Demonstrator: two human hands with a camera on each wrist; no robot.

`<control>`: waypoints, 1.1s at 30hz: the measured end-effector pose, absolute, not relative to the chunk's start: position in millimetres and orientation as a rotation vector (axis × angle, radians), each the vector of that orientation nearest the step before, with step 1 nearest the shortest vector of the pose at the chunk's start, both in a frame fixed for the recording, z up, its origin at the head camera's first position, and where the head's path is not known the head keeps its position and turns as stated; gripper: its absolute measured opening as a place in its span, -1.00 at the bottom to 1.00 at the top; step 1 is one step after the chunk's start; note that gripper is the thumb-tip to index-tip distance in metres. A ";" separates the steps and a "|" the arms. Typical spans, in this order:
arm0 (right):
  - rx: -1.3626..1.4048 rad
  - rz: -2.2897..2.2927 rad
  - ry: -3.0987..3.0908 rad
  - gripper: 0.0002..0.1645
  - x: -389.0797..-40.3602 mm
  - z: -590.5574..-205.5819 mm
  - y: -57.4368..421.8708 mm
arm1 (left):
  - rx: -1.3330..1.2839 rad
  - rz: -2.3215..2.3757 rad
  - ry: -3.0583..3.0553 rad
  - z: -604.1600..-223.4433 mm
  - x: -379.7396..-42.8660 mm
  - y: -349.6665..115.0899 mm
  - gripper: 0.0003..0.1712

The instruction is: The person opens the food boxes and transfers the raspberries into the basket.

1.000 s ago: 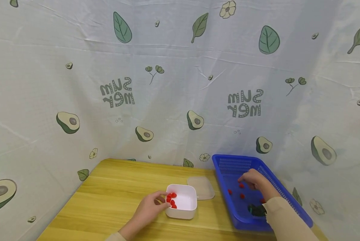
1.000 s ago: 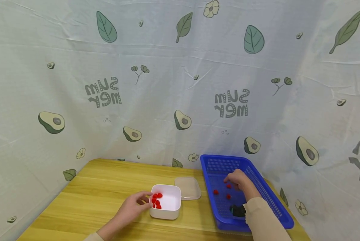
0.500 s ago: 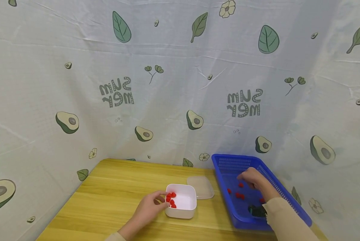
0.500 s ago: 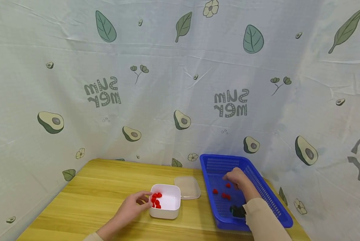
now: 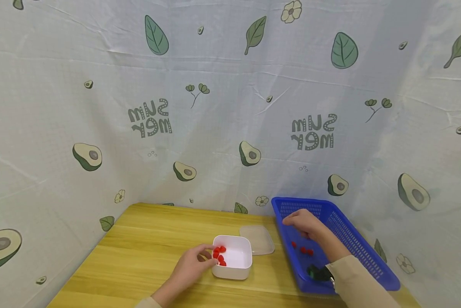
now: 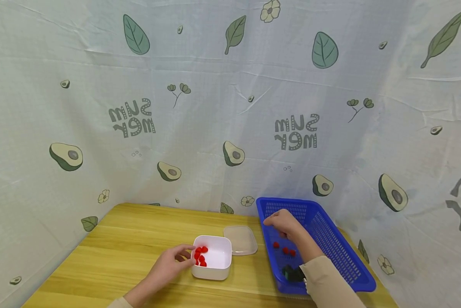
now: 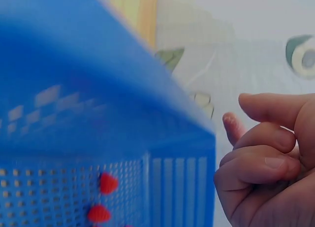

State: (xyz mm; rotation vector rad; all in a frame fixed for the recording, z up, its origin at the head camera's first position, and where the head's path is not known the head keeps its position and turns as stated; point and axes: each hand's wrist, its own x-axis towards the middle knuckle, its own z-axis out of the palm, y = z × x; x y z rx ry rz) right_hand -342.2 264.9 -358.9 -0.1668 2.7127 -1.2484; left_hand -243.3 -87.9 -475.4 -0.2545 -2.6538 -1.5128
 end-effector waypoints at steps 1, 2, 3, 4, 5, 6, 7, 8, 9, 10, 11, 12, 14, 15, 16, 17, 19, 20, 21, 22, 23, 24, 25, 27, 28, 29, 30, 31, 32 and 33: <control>-0.184 -1.262 2.699 -0.79 -341.1 -357.8 261.3 | -0.247 -1.518 -2.658 -475.2 -243.1 -87.6 -0.57; -0.188 -1.278 2.685 -0.78 -339.9 -356.8 257.6 | -0.245 -1.520 -2.658 -475.0 -242.9 -87.3 -0.57; -0.203 -1.291 2.671 -0.76 -338.8 -355.8 254.3 | -0.238 -1.524 -2.662 -474.7 -242.7 -87.1 -0.57; -0.213 -1.305 2.661 -0.75 -337.6 -355.0 251.1 | -0.238 -1.527 -2.662 -474.3 -242.7 -86.8 -0.57; -0.214 -1.313 2.654 -0.75 -336.7 -354.5 247.9 | -0.236 -1.531 -2.663 -473.8 -242.5 -86.6 -0.57; -0.222 -1.325 2.639 -0.74 -335.8 -353.9 244.9 | -0.238 -1.531 -2.662 -473.7 -242.7 -86.6 -0.58; -0.219 -1.331 2.627 -0.74 -334.7 -353.3 241.7 | -0.238 -1.532 -2.662 -473.3 -242.7 -86.5 -0.58; -0.223 -1.342 2.615 -0.73 -333.6 -352.8 238.4 | -0.238 -1.531 -2.662 -473.3 -242.8 -86.6 -0.58; -0.223 -1.356 2.601 -0.72 -332.5 -352.5 235.1 | -0.237 -1.530 -2.661 -473.1 -242.8 -86.6 -0.58; -0.223 -1.364 2.589 -0.72 -331.6 -352.5 231.8 | -0.234 -1.529 -2.662 -473.0 -242.7 -86.5 -0.58; -0.222 -1.373 2.577 -0.71 -330.7 -352.7 228.6 | -0.232 -1.527 -2.663 -473.1 -242.7 -86.5 -0.59; -0.236 -1.379 2.564 -0.68 -329.6 -352.9 225.6 | -0.230 -1.525 -2.663 -473.2 -242.7 -86.5 -0.59; -0.246 -1.396 2.546 -0.65 -328.4 -354.7 219.4 | -0.227 -1.519 -2.666 -473.4 -242.4 -86.6 -0.59; -0.252 -1.394 2.547 -0.65 -327.8 -355.9 216.6 | -0.227 -1.517 -2.666 -473.5 -242.4 -86.7 -0.58; -0.261 -1.391 2.548 -0.64 -327.6 -357.7 213.9 | -0.228 -1.516 -2.667 -473.7 -242.4 -86.8 -0.58; -0.269 -1.393 2.541 -0.64 -327.2 -359.4 211.3 | -0.230 -1.515 -2.667 -473.9 -242.4 -87.0 -0.58; -0.277 -1.409 2.516 -0.67 -326.9 -363.2 206.4 | -0.232 -1.515 -2.665 -474.1 -242.6 -87.4 -0.57; -0.281 -1.414 2.505 -0.68 -326.9 -365.0 204.1 | -0.233 -1.514 -2.665 -474.3 -242.7 -87.3 -0.57; -0.284 -1.421 2.489 -0.69 -326.7 -366.8 201.8 | -0.234 -1.515 -2.664 -474.4 -242.9 -87.3 -0.57; -0.288 -1.432 2.469 -0.70 -326.8 -368.7 199.6 | -0.233 -1.517 -2.664 -474.4 -243.0 -87.1 -0.57; -0.296 -1.441 2.448 -0.69 -326.8 -370.4 197.5 | -0.232 -1.519 -2.662 -474.7 -243.3 -87.0 -0.57; -0.302 -1.450 2.432 -0.69 -327.0 -371.9 195.4 | -0.230 -1.522 -2.662 -474.8 -243.5 -86.8 -0.58; -0.312 -1.458 2.416 -0.70 -327.0 -373.5 193.3 | -0.230 -1.523 -2.662 -474.9 -243.7 -86.7 -0.58; -0.336 -1.461 2.392 -0.70 -326.8 -375.8 189.0 | -0.232 -1.522 -2.658 -474.9 -244.2 -86.7 -0.58; -0.344 -1.466 2.380 -0.70 -326.6 -376.9 186.8 | -0.228 -1.525 -2.660 -475.0 -244.4 -86.6 -0.58; -0.351 -1.473 2.367 -0.69 -326.4 -377.6 184.6 | -0.226 -1.525 -2.660 -475.1 -244.6 -86.5 -0.58; -0.353 -1.478 2.358 -0.71 -326.0 -378.1 182.1 | -0.223 -1.526 -2.662 -475.1 -244.7 -86.4 -0.58; -0.356 -1.478 2.355 -0.72 -325.4 -378.9 179.5 | -0.222 -1.524 -2.663 -475.1 -244.8 -86.2 -0.58; -0.351 -1.478 2.353 -0.73 -324.8 -379.4 177.0 | -0.220 -1.525 -2.664 -474.9 -244.7 -86.0 -0.57; -0.344 -1.478 2.353 -0.73 -324.6 -380.3 174.4 | -0.220 -1.523 -2.665 -474.9 -244.7 -85.8 -0.57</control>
